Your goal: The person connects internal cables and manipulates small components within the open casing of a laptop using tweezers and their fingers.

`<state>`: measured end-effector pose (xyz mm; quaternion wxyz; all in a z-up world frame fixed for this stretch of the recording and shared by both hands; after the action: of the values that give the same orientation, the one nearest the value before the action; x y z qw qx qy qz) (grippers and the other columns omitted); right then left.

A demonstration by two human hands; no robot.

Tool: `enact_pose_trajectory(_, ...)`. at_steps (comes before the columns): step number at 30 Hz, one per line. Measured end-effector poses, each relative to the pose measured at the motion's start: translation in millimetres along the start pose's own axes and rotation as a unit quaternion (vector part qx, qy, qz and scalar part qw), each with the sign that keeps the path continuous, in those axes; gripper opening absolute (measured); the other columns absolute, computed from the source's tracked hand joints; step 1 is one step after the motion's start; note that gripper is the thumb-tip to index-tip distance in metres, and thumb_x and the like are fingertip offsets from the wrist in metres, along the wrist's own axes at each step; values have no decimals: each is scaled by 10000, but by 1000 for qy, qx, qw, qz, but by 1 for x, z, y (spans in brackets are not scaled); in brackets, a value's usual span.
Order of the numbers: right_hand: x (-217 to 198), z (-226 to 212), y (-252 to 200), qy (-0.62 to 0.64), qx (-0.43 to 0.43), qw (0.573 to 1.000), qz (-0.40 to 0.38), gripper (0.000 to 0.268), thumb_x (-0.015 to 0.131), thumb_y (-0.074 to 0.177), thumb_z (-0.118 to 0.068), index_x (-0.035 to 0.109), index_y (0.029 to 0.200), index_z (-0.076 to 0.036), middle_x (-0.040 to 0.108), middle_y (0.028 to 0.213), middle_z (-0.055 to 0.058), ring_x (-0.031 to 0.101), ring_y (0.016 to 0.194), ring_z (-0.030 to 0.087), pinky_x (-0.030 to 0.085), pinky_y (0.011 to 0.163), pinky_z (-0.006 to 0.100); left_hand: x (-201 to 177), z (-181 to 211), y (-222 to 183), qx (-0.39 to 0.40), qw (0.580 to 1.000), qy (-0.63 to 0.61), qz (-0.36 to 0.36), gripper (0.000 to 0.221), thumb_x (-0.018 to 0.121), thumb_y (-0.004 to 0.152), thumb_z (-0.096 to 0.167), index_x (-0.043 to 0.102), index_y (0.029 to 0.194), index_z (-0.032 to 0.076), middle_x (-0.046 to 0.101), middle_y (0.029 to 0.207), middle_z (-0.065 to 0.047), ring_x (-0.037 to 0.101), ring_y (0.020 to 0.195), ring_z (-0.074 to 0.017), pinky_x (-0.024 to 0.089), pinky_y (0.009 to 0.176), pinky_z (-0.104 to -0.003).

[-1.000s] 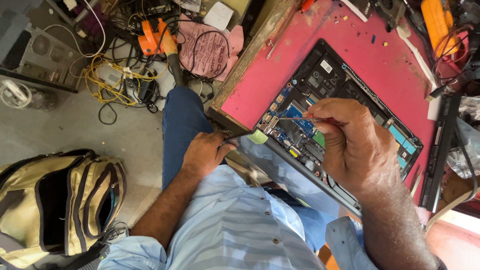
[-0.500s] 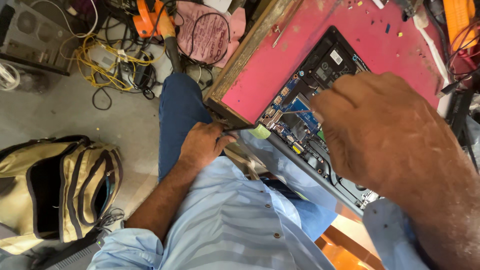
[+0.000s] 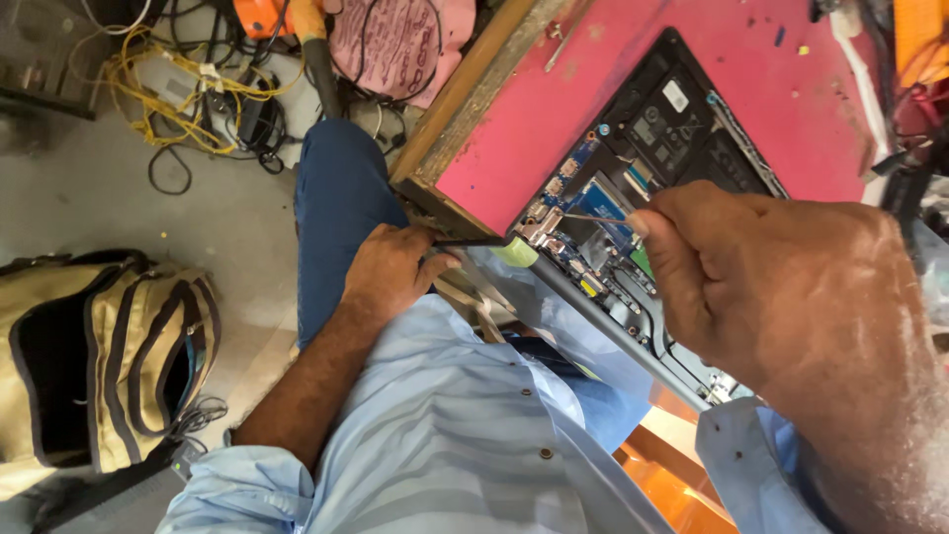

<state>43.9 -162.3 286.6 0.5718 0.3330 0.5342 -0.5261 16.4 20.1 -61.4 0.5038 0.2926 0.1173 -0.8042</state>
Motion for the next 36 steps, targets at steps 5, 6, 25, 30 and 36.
enact_pose_trajectory(5,-9,7,-25,172,-39,982,61,175,745,908,-76,706,1066,-12,699,836,118,666,623,260,513,544,361,-5,2,-4,-12,1000,-16,5,398,708,913,442,724,969,48,732,909,-127,687,833,-349,487,791,-456)
enact_pose_trajectory(6,-10,9,-30,197,-33,979,46,199,739,904,-55,709,1098,-25,694,835,102,669,628,234,513,551,345,-5,2,-4,-14,1000,-6,3,401,713,916,444,722,963,46,731,915,-131,683,832,-354,489,796,-455)
enact_pose_trajectory(25,1,5,-27,152,-76,985,31,267,740,832,1,731,1091,-64,685,918,103,689,740,260,539,582,350,-3,1,1,-19,1000,-12,-10,417,713,916,462,728,966,48,733,920,-117,683,815,-334,492,793,-443)
enact_pose_trajectory(30,5,10,-29,117,-51,992,-14,276,744,863,-141,762,1133,-94,687,829,67,658,659,243,512,547,357,-3,1,1,-3,1000,-10,8,417,709,919,461,725,960,47,733,932,-112,678,806,-337,493,783,-442)
enact_pose_trajectory(36,3,10,-19,102,-97,990,13,211,760,883,-197,723,1037,-58,676,794,72,644,625,274,490,541,388,-1,0,-1,-10,1000,-5,-2,439,709,923,475,709,920,36,715,878,-117,676,801,-345,492,781,-448)
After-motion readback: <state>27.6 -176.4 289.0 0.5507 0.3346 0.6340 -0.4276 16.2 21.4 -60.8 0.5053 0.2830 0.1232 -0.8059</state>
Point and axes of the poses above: each hand's wrist, its own y-axis towards the middle knuckle, its own x-axis out of the palm, z = x × y, the point moved 1 cm from there along y, towards the middle knuckle
